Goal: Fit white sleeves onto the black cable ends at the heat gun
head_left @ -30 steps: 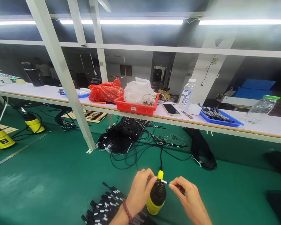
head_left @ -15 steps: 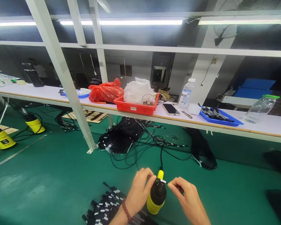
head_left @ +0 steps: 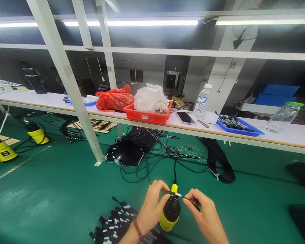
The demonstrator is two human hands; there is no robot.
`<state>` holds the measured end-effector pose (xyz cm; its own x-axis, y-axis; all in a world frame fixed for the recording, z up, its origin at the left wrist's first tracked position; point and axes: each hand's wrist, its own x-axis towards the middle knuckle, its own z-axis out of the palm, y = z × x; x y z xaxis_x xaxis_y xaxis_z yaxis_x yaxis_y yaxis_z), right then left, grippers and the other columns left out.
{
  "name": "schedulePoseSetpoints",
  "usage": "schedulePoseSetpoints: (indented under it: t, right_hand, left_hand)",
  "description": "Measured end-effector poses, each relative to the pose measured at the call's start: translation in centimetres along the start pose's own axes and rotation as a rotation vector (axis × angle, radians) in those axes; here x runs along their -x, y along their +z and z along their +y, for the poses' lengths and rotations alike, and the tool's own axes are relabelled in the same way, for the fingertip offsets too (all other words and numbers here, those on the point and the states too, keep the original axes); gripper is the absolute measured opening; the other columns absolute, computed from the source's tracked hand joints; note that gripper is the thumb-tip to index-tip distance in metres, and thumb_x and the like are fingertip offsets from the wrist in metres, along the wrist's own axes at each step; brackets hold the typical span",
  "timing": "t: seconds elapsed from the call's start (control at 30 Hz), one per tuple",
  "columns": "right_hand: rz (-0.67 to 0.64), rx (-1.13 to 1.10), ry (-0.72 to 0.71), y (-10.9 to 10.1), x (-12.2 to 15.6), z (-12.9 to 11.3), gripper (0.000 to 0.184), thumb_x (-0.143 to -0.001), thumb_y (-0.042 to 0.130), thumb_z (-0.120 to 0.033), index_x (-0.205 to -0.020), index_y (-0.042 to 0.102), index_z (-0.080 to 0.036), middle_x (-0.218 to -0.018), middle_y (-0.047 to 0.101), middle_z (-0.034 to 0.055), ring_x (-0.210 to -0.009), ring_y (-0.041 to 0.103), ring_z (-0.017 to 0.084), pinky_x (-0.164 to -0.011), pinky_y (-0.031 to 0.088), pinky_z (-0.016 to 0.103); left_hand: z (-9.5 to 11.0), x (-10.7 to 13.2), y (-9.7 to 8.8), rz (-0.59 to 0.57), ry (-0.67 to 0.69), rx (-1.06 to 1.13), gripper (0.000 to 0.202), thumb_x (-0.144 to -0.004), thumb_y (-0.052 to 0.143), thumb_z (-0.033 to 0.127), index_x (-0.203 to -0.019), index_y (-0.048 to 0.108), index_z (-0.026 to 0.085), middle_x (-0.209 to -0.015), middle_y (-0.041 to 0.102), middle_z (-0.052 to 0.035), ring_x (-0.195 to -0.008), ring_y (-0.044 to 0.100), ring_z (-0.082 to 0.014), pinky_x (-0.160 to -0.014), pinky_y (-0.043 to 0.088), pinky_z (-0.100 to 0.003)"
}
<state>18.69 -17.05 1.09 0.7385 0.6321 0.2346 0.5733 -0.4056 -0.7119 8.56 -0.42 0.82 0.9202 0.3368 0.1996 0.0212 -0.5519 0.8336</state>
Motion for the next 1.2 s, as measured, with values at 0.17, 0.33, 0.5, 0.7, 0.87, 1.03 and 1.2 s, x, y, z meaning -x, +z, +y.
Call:
schedulePoseSetpoints:
  t: [0.17, 0.33, 0.5, 0.7, 0.87, 1.03, 1.2]
  right_hand:
    - [-0.087, -0.014, 0.070, -0.3, 0.2, -0.5, 0.039, -0.089, 0.045, -0.046, -0.061, 0.052, -0.021, -0.058, 0.048, -0.0035, -0.055, 0.043, 0.013, -0.050, 0.033, 0.022]
    - [-0.112, -0.023, 0.146, -0.4, 0.2, 0.4, 0.049, -0.092, 0.036, -0.053, -0.065, 0.060, -0.020, -0.052, 0.048, -0.0035, -0.047, 0.042, 0.012, -0.044, 0.029, 0.022]
    - [0.317, 0.152, 0.248, 0.1, 0.0, 6.7, 0.055, -0.088, 0.032, -0.058, -0.105, 0.062, -0.015, -0.101, 0.066, 0.0134, -0.088, 0.064, 0.026, -0.072, 0.052, 0.035]
    - [0.220, 0.338, 0.396, 2.7, 1.8, 14.4, 0.068, -0.079, 0.029, -0.057, -0.110, 0.059, -0.004, -0.115, 0.062, 0.0255, -0.112, 0.056, 0.038, -0.092, 0.047, 0.050]
    - [-0.009, 0.276, 0.458, 4.2, 4.1, 15.6, 0.062, -0.075, 0.039, -0.056, -0.110, 0.064, -0.012, -0.120, 0.065, 0.0183, -0.117, 0.056, 0.037, -0.093, 0.048, 0.048]
    - [-0.081, 0.126, 0.377, 4.3, 4.3, 15.9, 0.047, -0.076, 0.049, -0.055, -0.105, 0.067, -0.023, -0.113, 0.070, 0.0099, -0.109, 0.063, 0.032, -0.085, 0.055, 0.041]
    - [0.016, 0.089, 0.330, 4.3, 4.6, 15.6, 0.042, -0.077, 0.048, -0.049, -0.101, 0.068, -0.022, -0.105, 0.073, 0.0092, -0.106, 0.064, 0.033, -0.088, 0.053, 0.045]
  left_hand:
    - [-0.2, -0.1, 0.4, -0.004, -0.046, -0.095, 0.029, -0.097, 0.034, 0.035, -0.075, 0.049, 0.021, -0.079, 0.057, -0.0007, -0.083, 0.051, -0.0192, -0.089, 0.036, -0.035]
    - [-0.4, -0.4, 0.4, 0.013, -0.111, -0.211, 0.047, -0.100, 0.021, 0.040, -0.063, 0.043, 0.021, -0.065, 0.053, 0.0012, -0.075, 0.053, -0.0181, -0.086, 0.036, -0.034]
    - [-5.1, -0.6, 0.6, -0.078, -0.189, -0.443, 0.018, -0.095, 0.036, 0.022, -0.089, 0.052, 0.022, -0.089, 0.063, -0.0008, -0.092, 0.057, -0.0182, -0.089, 0.038, -0.032]
    - [-12.9, 2.6, 2.4, -0.485, -0.448, -0.661, 0.044, -0.073, 0.051, 0.003, -0.114, 0.058, 0.017, -0.127, 0.058, -0.0129, -0.123, 0.049, -0.0259, -0.105, 0.030, -0.043]
    - [-14.8, 4.7, 3.1, -0.623, -0.453, -0.696, 0.031, -0.078, 0.049, 0.011, -0.102, 0.065, 0.019, -0.120, 0.063, -0.0107, -0.121, 0.050, -0.0252, -0.106, 0.027, -0.043]
    - [-15.5, 4.5, 3.2, -0.671, -0.407, -0.733, 0.028, -0.078, 0.049, 0.011, -0.097, 0.067, 0.021, -0.125, 0.060, -0.0105, -0.126, 0.045, -0.0279, -0.106, 0.028, -0.046]
    - [-15.9, 4.8, 2.6, -0.696, -0.293, -0.748, 0.031, -0.076, 0.053, 0.008, -0.103, 0.064, 0.017, -0.113, 0.066, -0.0121, -0.113, 0.056, -0.0285, -0.100, 0.036, -0.044]
